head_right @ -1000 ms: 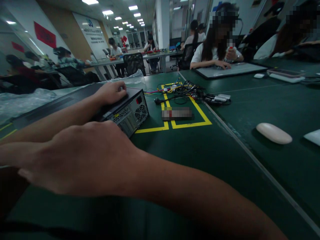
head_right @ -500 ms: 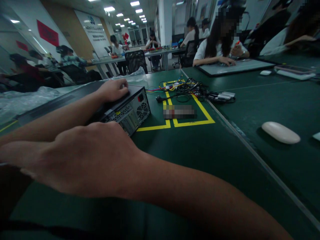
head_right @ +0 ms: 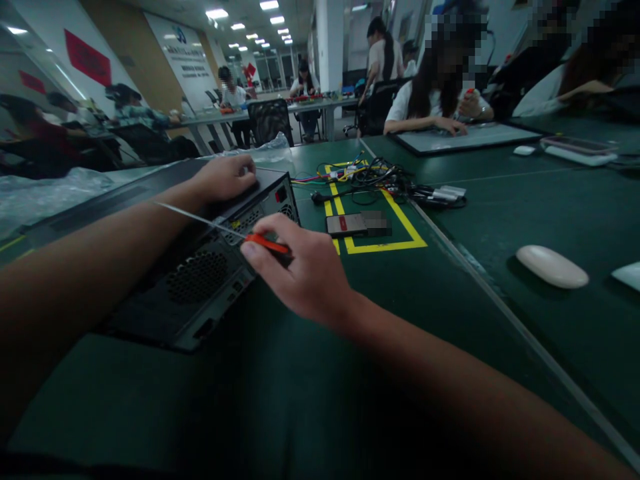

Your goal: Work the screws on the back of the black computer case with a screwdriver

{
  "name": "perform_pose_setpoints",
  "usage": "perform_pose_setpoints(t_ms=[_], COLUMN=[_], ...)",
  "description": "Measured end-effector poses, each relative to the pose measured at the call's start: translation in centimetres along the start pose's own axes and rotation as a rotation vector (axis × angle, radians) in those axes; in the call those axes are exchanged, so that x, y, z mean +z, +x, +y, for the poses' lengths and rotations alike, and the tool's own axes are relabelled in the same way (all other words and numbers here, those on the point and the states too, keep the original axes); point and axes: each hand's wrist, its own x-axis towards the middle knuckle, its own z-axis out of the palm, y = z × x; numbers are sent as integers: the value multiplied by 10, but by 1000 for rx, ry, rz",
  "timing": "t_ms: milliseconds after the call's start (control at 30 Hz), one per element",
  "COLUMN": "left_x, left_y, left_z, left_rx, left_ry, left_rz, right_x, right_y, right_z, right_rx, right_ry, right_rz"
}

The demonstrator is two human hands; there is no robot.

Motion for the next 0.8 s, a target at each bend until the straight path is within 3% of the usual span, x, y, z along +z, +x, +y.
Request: perform_pose_setpoints(t_ms=[133,300,500,800], left_x=[1,3,4,4], left_y=[0,0,-2,-2], left_z=[-1,-4,-3,-2], left_rx=[-1,7,12,16], left_ry=[-18,-18,-23,-32], left_rz=[11,30,48,46], right_x=[1,16,23,29], right_y=[-26,-46,-55,-52], right_z=[39,69,68,66], right_rx=[156,90,2,-29], right_ry=[-53,-118,-138,-123], right_rz=[55,-26,-104,-69])
